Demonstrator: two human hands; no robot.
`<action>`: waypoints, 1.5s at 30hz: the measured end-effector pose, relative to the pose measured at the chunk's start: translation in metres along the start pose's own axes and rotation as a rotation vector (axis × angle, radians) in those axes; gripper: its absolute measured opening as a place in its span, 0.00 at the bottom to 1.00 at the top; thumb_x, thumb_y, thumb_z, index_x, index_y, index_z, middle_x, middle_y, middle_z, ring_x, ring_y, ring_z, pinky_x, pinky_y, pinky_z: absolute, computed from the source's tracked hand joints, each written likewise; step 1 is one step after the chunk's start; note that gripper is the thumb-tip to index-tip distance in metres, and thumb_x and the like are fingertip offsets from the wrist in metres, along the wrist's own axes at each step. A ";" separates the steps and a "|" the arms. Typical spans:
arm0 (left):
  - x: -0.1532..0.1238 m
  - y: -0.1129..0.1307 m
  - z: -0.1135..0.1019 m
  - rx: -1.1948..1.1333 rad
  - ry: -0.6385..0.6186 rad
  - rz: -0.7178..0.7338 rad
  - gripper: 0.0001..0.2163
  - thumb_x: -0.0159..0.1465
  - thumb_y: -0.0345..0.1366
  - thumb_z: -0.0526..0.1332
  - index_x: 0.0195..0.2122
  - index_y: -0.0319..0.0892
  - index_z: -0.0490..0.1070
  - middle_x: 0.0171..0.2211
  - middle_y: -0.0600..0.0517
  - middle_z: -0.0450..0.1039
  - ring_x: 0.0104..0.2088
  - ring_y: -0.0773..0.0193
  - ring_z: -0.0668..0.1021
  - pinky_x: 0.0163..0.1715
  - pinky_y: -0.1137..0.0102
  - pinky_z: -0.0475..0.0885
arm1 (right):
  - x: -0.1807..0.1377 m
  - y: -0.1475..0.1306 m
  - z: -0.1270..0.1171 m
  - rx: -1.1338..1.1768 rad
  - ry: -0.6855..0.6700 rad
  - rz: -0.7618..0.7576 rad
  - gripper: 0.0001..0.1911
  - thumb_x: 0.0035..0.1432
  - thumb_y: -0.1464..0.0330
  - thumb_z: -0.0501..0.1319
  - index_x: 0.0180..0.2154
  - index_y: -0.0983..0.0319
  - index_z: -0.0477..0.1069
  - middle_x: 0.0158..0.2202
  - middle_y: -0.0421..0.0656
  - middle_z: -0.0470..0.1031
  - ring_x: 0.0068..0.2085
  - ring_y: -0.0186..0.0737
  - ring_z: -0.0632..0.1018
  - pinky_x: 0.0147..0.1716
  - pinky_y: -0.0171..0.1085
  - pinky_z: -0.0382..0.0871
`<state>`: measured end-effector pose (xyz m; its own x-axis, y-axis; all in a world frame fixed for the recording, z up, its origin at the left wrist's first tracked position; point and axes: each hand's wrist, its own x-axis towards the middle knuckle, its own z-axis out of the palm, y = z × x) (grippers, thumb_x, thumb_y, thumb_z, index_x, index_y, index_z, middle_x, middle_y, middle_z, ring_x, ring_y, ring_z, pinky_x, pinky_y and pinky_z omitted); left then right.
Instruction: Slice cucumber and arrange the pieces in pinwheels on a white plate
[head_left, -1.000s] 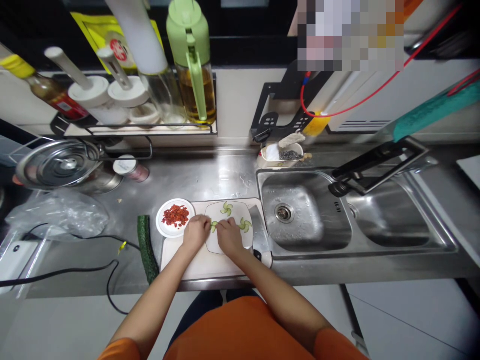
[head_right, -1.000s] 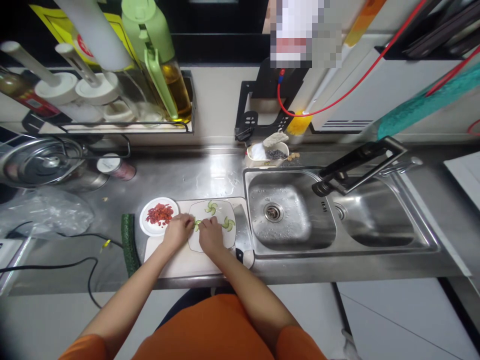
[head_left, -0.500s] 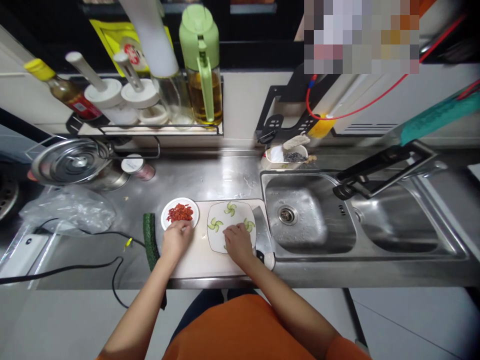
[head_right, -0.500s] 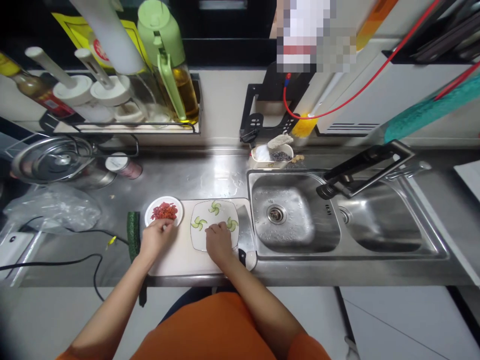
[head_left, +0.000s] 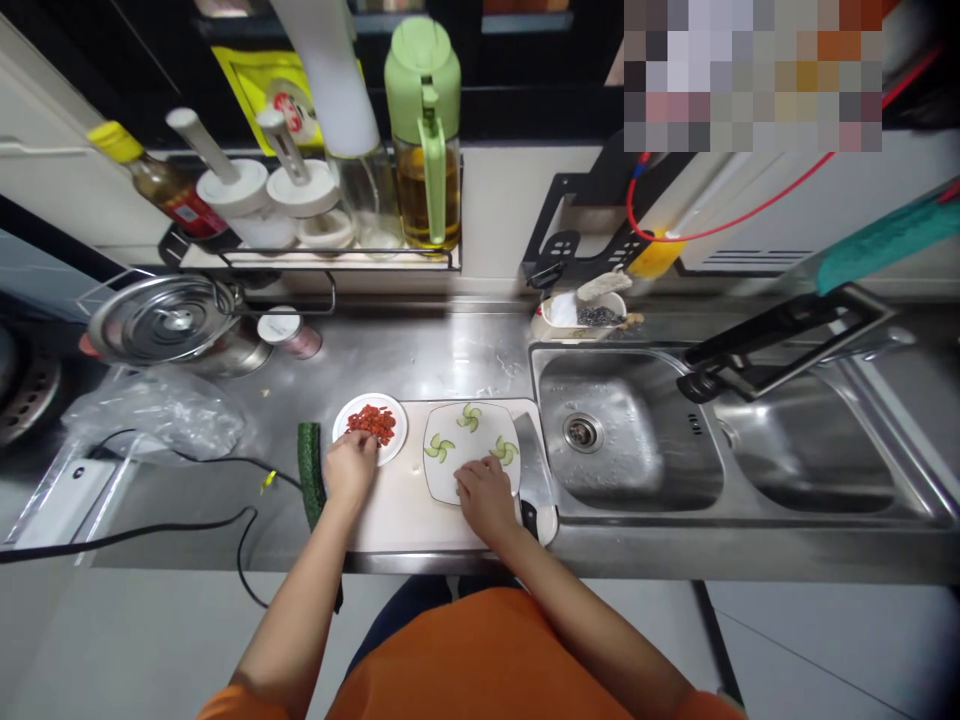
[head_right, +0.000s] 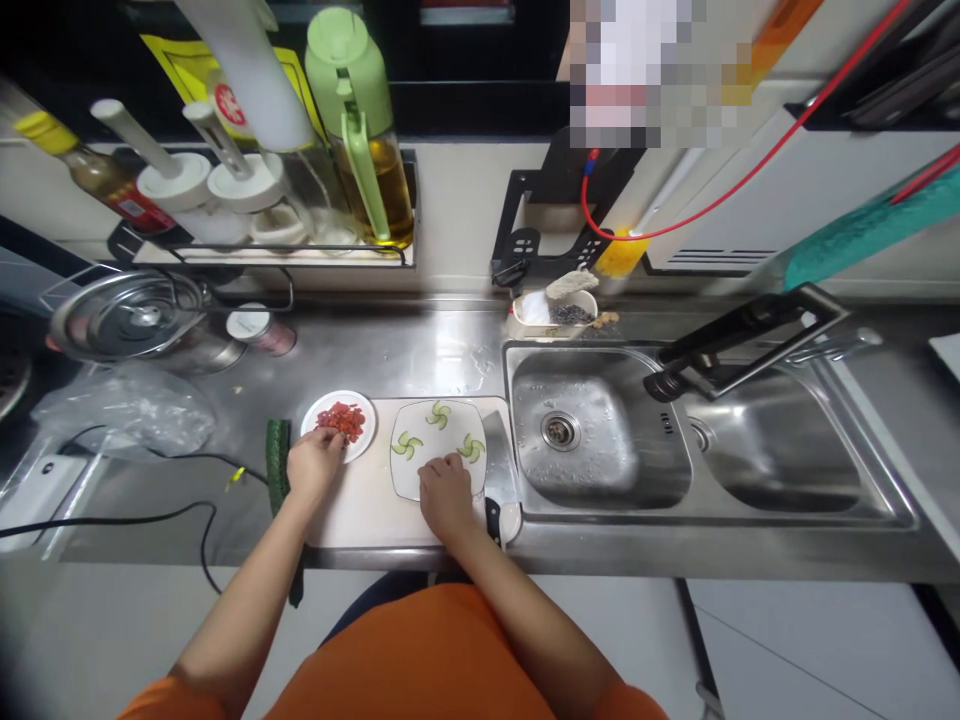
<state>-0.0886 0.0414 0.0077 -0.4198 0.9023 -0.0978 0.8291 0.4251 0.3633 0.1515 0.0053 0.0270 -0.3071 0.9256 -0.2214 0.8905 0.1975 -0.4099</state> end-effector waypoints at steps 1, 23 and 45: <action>0.001 0.000 0.001 0.001 0.008 0.003 0.11 0.60 0.41 0.55 0.33 0.44 0.76 0.33 0.48 0.76 0.33 0.60 0.76 0.33 0.70 0.66 | 0.000 0.000 -0.001 -0.003 -0.002 0.000 0.11 0.62 0.70 0.53 0.38 0.58 0.74 0.42 0.44 0.74 0.47 0.44 0.64 0.36 0.38 0.55; -0.025 0.026 -0.003 -0.255 -0.132 0.487 0.07 0.61 0.36 0.58 0.35 0.44 0.76 0.34 0.50 0.78 0.39 0.62 0.76 0.43 0.69 0.69 | 0.026 -0.007 -0.007 0.077 0.008 0.022 0.11 0.62 0.68 0.54 0.39 0.58 0.75 0.39 0.43 0.75 0.45 0.43 0.65 0.39 0.38 0.54; -0.046 0.066 0.044 -0.114 -0.133 0.337 0.10 0.61 0.37 0.58 0.26 0.42 0.74 0.27 0.50 0.75 0.33 0.61 0.73 0.38 0.68 0.64 | 0.044 0.001 0.004 0.109 0.016 0.098 0.10 0.61 0.67 0.54 0.35 0.58 0.74 0.37 0.43 0.75 0.44 0.44 0.64 0.33 0.38 0.51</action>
<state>0.0016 0.0310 -0.0048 -0.0728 0.9947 -0.0720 0.8631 0.0990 0.4952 0.1374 0.0451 0.0129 -0.2139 0.9440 -0.2514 0.8740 0.0700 -0.4808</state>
